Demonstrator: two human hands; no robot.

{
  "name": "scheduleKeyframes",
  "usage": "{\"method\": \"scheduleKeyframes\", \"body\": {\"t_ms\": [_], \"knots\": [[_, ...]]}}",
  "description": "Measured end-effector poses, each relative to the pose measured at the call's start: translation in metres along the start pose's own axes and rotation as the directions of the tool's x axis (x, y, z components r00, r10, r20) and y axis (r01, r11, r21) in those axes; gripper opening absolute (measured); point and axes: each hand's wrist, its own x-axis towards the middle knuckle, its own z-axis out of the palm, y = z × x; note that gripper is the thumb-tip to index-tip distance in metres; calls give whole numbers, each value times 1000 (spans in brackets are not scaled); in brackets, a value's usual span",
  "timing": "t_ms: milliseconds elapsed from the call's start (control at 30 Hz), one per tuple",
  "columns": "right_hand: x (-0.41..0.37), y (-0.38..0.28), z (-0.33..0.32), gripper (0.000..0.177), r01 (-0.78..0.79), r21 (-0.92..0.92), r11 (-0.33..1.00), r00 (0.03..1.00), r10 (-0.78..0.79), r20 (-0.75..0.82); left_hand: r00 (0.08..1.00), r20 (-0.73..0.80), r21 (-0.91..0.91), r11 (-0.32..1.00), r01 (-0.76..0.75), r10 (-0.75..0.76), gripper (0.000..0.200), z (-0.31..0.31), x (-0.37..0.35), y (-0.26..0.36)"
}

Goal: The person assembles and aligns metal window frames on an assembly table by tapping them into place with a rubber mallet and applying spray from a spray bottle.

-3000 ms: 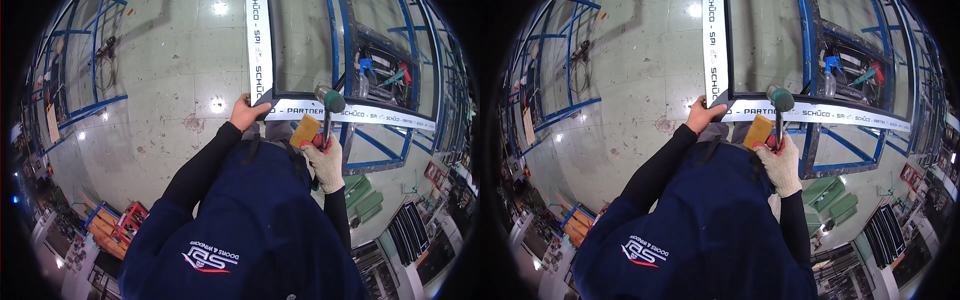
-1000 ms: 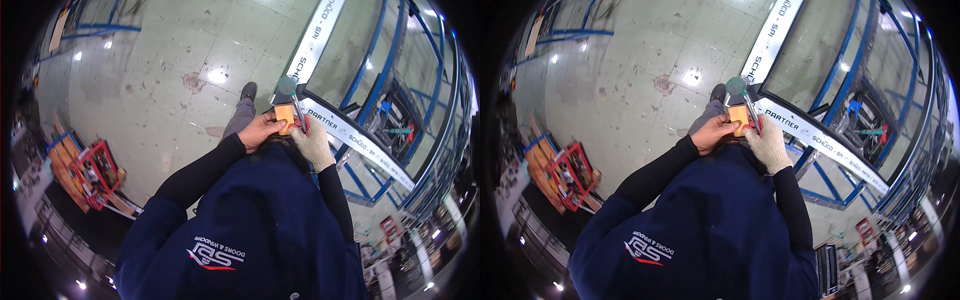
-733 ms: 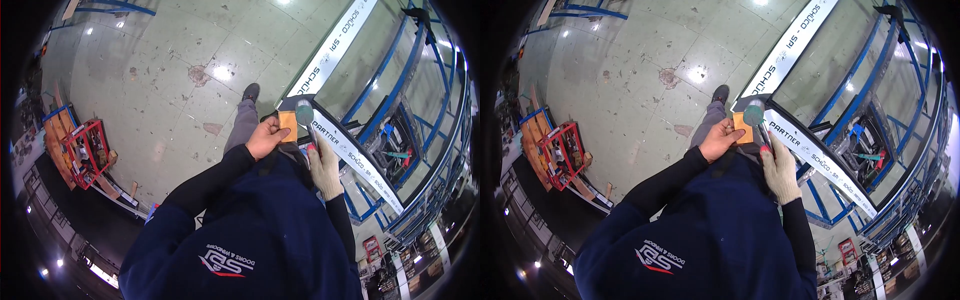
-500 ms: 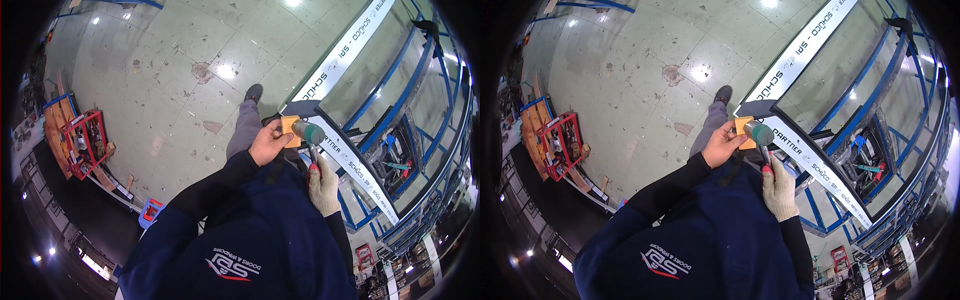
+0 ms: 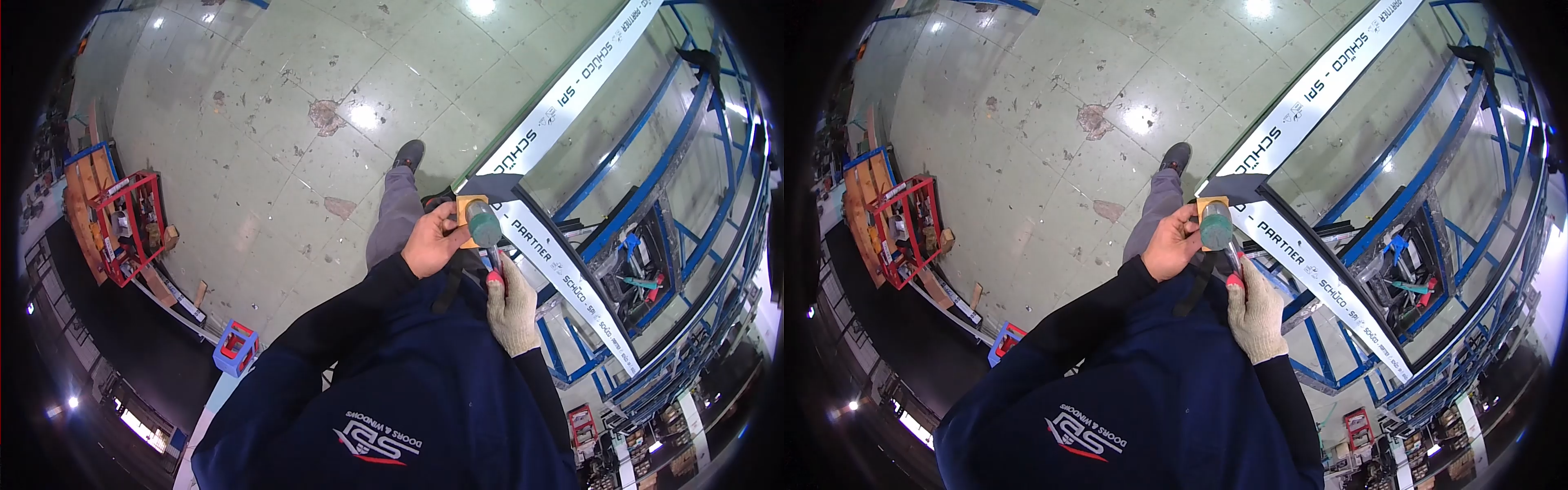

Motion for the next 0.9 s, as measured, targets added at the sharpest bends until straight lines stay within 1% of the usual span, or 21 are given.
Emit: {"method": "scheduleKeyframes", "body": {"t_ms": [100,167,200,267,300,367,400,433,500,533,567,600,667,700,733,767,800,833,867,900], "knots": [[-3,0,-2,41,58,-7,998,998,-58,-28,1000,8,-17,1000,-16,17,35,-1,0,-2],[-7,3,-3,41,118,-5,993,992,-118,-53,1000,-14,19,1000,-10,10,35,0,2,-1],[-5,3,-1,41,98,-34,995,994,-99,-39,1000,-24,38,999,-4,5,35,0,1,-1],[5,1,3,40,61,-95,994,998,-63,-21,999,-29,-13,1000,-20,19,34,1,0,-3],[7,-1,3,37,23,-78,997,1000,-24,-13,999,-28,-39,999,-31,30,34,2,0,-4],[6,-10,-2,36,-133,79,988,991,132,16,999,-33,-65,998,11,-13,32,5,2,5],[2,-13,-4,35,-218,156,963,976,214,42,998,-35,-79,996,39,-42,32,6,0,8],[-3,-6,-5,38,-255,186,949,967,253,34,998,28,-100,994,52,-50,33,6,-4,6],[-8,4,-9,42,-157,338,928,980,188,-59,985,161,-135,987,90,-67,36,6,-10,0],[-15,6,-10,45,-115,411,904,978,176,-114,962,258,-71,991,112,-90,36,9,-16,1],[-12,-3,-17,50,-75,368,927,977,142,-157,937,334,-94,986,136,-98,35,22,-22,11],[-9,-14,-24,45,-92,353,931,974,158,-164,907,408,-116,980,163,-103,35,34,-27,18],[-9,-7,-29,41,-219,383,898,951,284,-122,859,458,-89,950,300,-228,32,46,-27,17],[-9,-4,-30,39,-201,399,894,946,284,-159,855,448,34,961,276,-262,29,46,-24,20],[-8,0,-30,37,-179,412,893,940,279,-195,882,396,32,964,264,-255,24,54,-23,35],[-10,8,-30,35,-220,439,871,927,327,-185,931,275,194,963,189,-238,32,46,-21,34],[-14,13,-34,35,-235,501,833,907,374,-195,970,156,360,925,122,-188,41,34,-16,32],[-16,15,-38,35,-241,563,791,887,414,-202,996,-73,374,925,72,-48,53,14,-7,13],[-16,16,-40,35,-240,624,744,868,452,-205,950,-293,399,917,21,106,65,-6,3,-2],[-18,26,-40,35,-206,633,746,865,442,-240,927,-360,383,923,41,108,72,-13,12,4]]}}
